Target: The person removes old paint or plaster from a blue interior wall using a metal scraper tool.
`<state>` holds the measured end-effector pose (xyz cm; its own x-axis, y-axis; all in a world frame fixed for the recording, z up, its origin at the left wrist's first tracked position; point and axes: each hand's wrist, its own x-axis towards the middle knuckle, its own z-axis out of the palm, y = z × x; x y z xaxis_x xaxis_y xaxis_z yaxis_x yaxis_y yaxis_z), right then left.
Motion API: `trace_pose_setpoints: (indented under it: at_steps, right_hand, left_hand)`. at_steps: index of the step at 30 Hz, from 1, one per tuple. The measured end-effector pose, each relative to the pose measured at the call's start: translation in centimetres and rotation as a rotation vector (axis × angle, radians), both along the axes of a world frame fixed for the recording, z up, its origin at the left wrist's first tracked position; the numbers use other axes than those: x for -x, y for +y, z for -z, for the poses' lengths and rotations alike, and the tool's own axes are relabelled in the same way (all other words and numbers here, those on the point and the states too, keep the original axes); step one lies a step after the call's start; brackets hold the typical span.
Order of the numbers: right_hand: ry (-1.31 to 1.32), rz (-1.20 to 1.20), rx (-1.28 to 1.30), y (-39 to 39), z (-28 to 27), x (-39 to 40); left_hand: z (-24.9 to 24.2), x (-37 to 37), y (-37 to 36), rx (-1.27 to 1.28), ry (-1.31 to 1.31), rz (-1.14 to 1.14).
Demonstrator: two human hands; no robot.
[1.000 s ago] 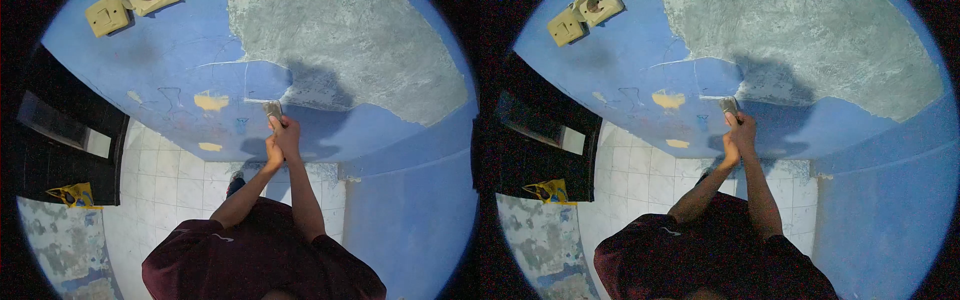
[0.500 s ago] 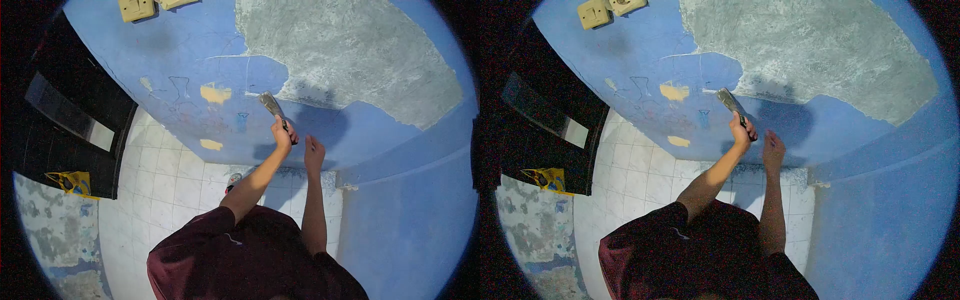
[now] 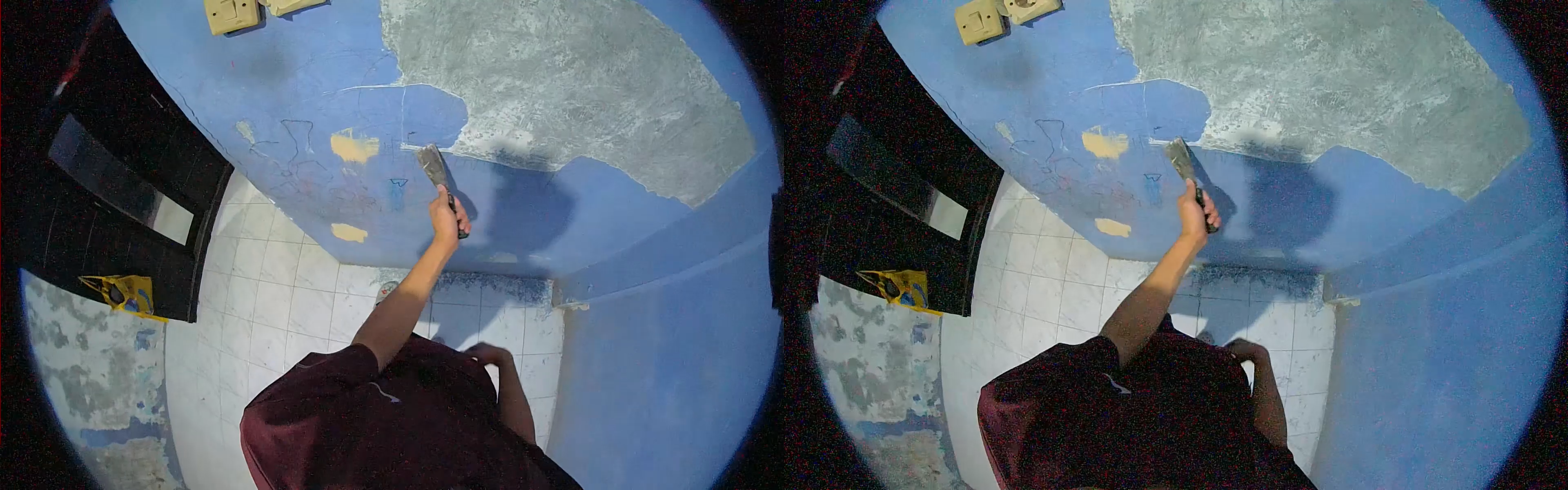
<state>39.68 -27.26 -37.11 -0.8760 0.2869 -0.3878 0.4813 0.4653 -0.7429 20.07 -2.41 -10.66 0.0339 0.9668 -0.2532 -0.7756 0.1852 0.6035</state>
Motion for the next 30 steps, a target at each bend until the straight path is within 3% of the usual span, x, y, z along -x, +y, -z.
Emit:
trace_pose_setpoints:
  at_steps: [2, 3, 4, 5, 6, 8, 11, 13, 20, 21, 26, 28, 30]
  right_hand:
    - [-0.109, 0.977, 0.574, 3.7, -4.9, 2.4]
    - [0.253, 1.176, 0.581, 5.5, -4.8, 2.9]
    - [0.155, 1.009, 0.170, 9.1, -8.7, 3.9]
    - [0.247, 1.172, 0.038, 11.1, -13.7, 6.5]
    - [0.223, 1.064, -0.007, 14.2, -16.8, 6.8]
    - [0.484, 1.224, 0.071, 18.8, -21.9, 10.4]
    - [0.884, 1.338, 0.158, 24.5, -26.7, 15.0]
    - [0.936, 1.374, 0.184, 26.9, -28.8, 17.7]
    - [1.043, 1.555, 0.125, 30.7, -26.0, 23.2]
    - [1.211, 1.643, 0.340, 28.9, -29.7, 24.0]
    - [1.175, 1.638, 0.327, 29.7, -29.6, 24.2]
    - [1.169, 1.637, 0.385, 29.4, -29.7, 24.2]
    - [1.043, 1.632, 0.235, 30.1, -29.2, 23.7]
  left_hand:
    - [0.1, 2.0, -0.3, -0.024, 0.288, -0.028]
    - [0.1, 3.1, -0.3, -0.021, 0.293, -0.029]
    - [0.1, 4.2, -0.3, -0.043, 0.377, -0.030]
    - [0.1, 5.3, -0.3, -0.064, 0.461, -0.032]
    - [0.0, 6.2, -0.4, -0.062, 0.468, -0.034]
    - [-0.5, 7.7, -0.4, -0.102, 0.677, 0.004]
    - [-0.6, 9.4, -0.1, -0.100, 0.753, 0.046]
    - [-0.9, 9.9, -0.1, -0.110, 0.812, 0.042]
    - [-1.3, 10.8, -0.4, -0.125, 1.045, 0.030]
    - [-1.1, 10.8, -0.4, -0.118, 1.045, 0.037]
    - [0.5, 11.3, 0.9, -0.296, 1.200, -0.105]
    - [0.2, 11.5, 0.6, -0.229, 1.177, -0.049]
    - [-1.2, 11.1, 0.4, -0.174, 1.152, -0.001]
